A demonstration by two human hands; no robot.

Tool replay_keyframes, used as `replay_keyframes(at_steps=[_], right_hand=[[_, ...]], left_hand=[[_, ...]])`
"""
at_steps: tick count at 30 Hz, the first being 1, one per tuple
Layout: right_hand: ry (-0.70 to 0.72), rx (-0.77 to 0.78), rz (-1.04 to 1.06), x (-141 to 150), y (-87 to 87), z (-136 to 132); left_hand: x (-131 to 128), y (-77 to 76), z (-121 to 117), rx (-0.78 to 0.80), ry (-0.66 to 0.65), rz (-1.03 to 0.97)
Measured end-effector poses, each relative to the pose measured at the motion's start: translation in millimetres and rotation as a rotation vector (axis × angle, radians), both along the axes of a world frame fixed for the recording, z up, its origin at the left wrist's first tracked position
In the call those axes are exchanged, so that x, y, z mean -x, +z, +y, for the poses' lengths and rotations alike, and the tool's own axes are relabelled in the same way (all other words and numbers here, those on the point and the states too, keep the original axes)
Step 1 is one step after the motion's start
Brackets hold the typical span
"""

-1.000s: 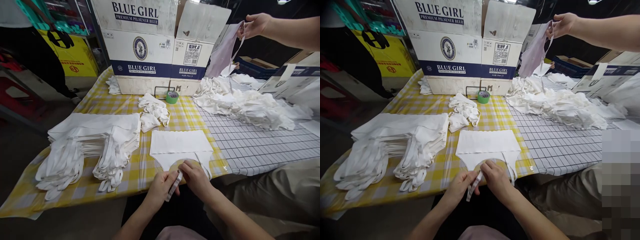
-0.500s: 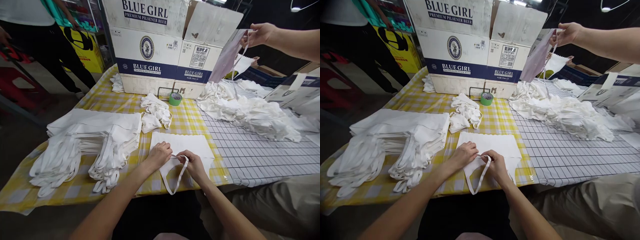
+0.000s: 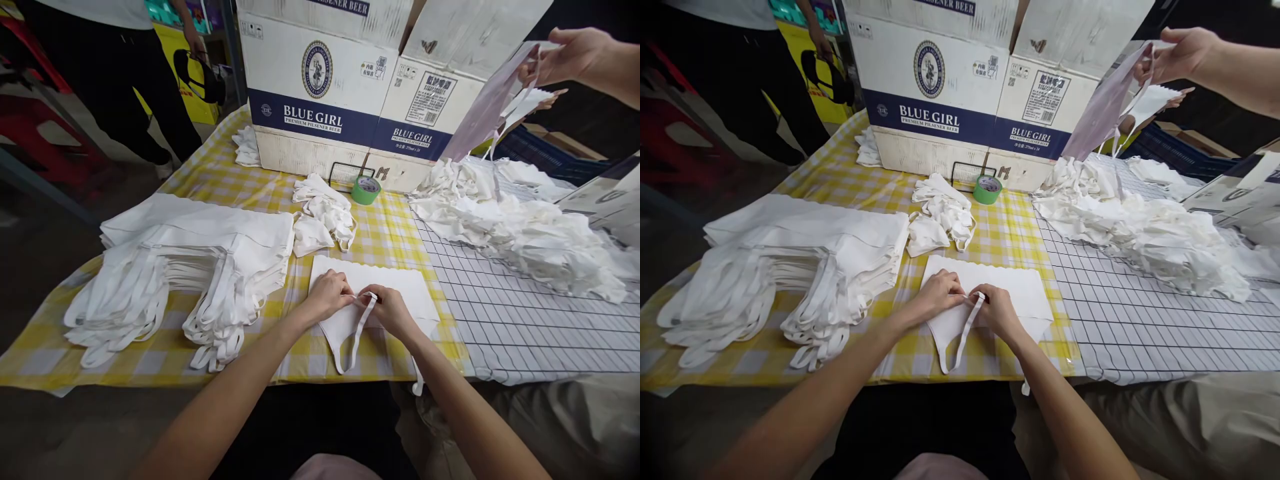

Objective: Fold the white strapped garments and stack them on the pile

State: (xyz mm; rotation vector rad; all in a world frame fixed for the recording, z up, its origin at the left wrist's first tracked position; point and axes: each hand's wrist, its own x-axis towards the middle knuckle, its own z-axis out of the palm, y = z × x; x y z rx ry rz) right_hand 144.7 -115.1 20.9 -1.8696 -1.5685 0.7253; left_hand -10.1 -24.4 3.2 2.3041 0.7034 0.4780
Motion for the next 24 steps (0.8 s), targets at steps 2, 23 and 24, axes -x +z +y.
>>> replay_keyframes(at_steps=[2,23,24], right_hand=[[0.012,0.0,-0.033,-1,0.9,1],[-0.021,-0.127,-0.098,14,-8.7,5],[-0.03,-0.135,-0.056,15,-9.3,4]], left_hand=[[0,-1.2,1,0.012,-0.008,0.0],[0,-4.7,0,-0.009,-0.019,0.018],[0,-5.1,0,-0.009,-0.018,0.019]])
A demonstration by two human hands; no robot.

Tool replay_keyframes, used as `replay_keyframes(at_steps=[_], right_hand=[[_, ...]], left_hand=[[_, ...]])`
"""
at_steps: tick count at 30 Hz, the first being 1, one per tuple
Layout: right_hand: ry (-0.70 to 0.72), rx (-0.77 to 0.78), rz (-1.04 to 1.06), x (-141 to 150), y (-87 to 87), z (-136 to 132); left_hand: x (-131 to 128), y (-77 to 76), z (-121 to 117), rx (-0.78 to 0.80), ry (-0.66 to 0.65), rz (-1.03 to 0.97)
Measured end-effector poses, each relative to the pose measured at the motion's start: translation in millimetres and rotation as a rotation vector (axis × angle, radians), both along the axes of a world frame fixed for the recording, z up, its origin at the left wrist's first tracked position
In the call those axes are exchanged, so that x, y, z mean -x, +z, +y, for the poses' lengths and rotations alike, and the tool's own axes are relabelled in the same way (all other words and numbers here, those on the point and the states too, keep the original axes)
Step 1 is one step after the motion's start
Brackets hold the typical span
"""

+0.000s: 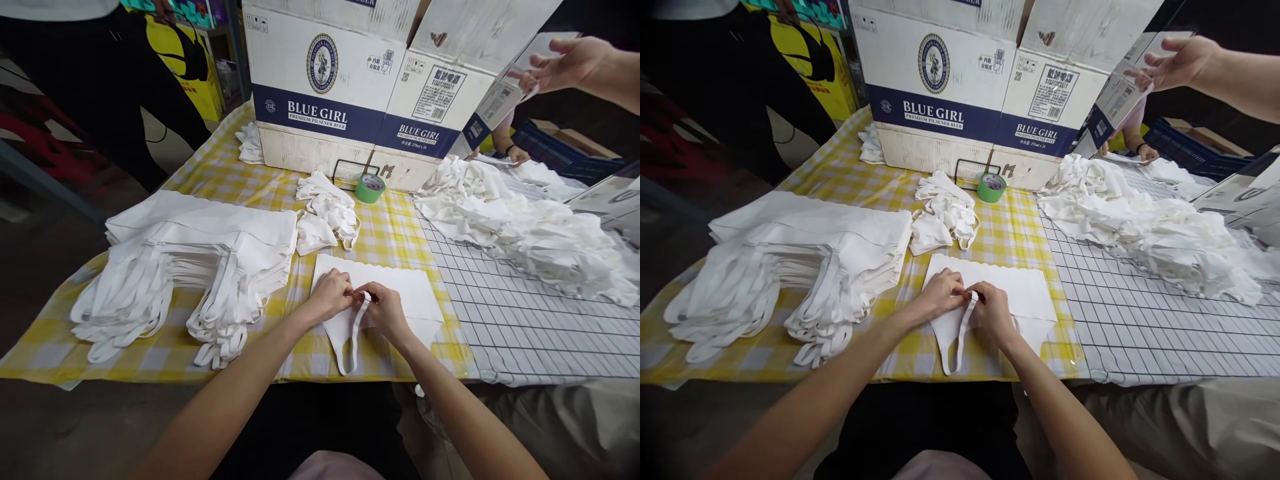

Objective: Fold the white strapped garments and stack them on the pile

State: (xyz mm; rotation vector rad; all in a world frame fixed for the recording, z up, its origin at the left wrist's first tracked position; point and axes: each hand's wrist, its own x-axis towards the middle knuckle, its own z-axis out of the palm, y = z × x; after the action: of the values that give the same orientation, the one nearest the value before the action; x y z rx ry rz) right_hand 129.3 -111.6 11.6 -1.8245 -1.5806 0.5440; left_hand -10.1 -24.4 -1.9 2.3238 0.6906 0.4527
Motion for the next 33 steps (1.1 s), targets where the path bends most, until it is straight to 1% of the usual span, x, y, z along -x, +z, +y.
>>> replay_keyframes(at_steps=[3,6,8,10,12,15,17,19,21,24,27,30,33], right_hand=[[-0.048,0.013,0.237,4,-1.0,-6],[-0.108,0.068,0.619,10,2.3,-18],[-0.106,0.111,0.901,16,7.5,-27],[-0.084,0.145,1.136,22,12.5,-37],[-0.102,0.139,1.243,28,13.8,-46],[-0.205,0.102,1.179,36,7.8,-54],[-0.261,0.118,1.134,41,2.9,-55],[-0.293,0.153,1.16,45,1.4,-53],[-0.3,0.188,1.214,48,4.3,-51],[-0.258,0.243,1.249,51,13.2,-52],[-0.251,0.252,1.153,54,21.5,-62],[-0.27,0.19,1.054,61,25.8,-80],[-0.235,0.138,1.071,70,23.0,-101]], left_hand=[[-1,-1.4,-2,-0.004,0.002,-0.001],[2,0.5,-2,-0.007,-0.005,0.012],[6,5.6,1,0.017,-0.061,0.042],[12,13.3,7,0.079,-0.154,0.085],[17,21.2,12,0.15,-0.236,0.113],[23,27.5,14,0.199,-0.283,0.121],[25,27.1,11,0.193,-0.274,0.108],[25,24.5,7,0.176,-0.253,0.08],[25,21.9,4,0.161,-0.226,0.051],[23,19.9,4,0.142,-0.185,0.027],[21,16.9,8,0.058,-0.085,0.015],[20,8.2,13,-0.093,0.041,0.095],[22,-3.1,16,-0.205,0.045,0.241]])
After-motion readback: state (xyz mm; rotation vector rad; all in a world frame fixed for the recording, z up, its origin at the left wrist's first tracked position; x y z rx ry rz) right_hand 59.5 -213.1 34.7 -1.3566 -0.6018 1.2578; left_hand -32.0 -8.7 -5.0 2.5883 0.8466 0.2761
